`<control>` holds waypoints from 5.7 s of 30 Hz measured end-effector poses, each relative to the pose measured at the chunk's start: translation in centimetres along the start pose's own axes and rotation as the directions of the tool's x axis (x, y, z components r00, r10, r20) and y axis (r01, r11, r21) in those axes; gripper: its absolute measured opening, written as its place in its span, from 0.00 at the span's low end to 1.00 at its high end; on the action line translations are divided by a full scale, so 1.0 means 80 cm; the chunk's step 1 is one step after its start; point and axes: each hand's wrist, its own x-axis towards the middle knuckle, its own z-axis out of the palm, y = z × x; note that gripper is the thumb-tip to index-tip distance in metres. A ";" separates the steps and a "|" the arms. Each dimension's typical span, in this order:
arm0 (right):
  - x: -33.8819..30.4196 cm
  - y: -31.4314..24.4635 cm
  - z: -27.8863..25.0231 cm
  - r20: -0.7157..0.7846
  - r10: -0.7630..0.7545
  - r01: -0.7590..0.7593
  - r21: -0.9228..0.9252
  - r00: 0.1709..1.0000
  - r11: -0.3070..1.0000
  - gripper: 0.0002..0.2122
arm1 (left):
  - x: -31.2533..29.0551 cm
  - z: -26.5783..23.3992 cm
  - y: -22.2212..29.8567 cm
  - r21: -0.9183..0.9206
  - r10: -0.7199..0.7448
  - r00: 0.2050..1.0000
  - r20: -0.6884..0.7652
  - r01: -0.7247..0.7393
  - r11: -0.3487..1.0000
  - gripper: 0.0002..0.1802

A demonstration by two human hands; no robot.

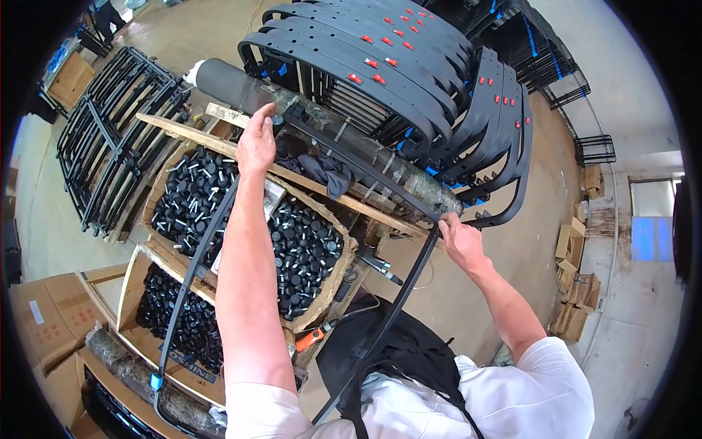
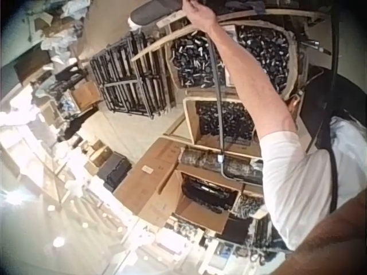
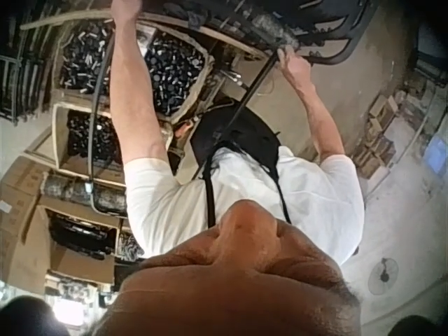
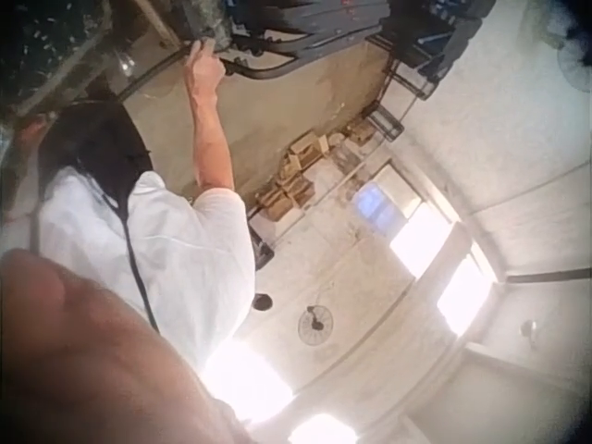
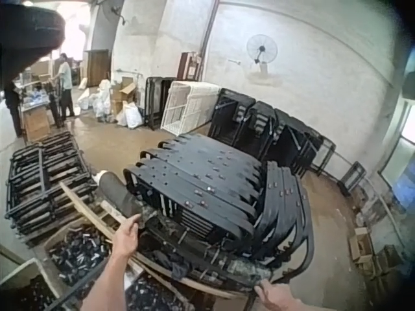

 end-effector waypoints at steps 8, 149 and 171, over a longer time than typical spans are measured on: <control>-0.013 0.002 -0.018 0.119 -0.096 0.106 -0.083 0.988 0.991 0.21 | -0.017 -0.005 0.029 0.145 -0.120 0.991 0.050 0.112 0.983 0.19; 0.309 -0.447 -0.026 -0.021 -0.697 0.577 -0.544 0.717 0.609 0.28 | -0.073 -0.170 -0.150 0.730 -0.258 0.893 0.369 -0.107 0.675 0.20; 0.295 -0.456 -0.044 0.059 -0.597 0.555 -0.452 0.800 0.699 0.32 | -0.224 -0.310 -0.037 -0.848 -0.468 0.883 0.027 0.268 0.456 0.12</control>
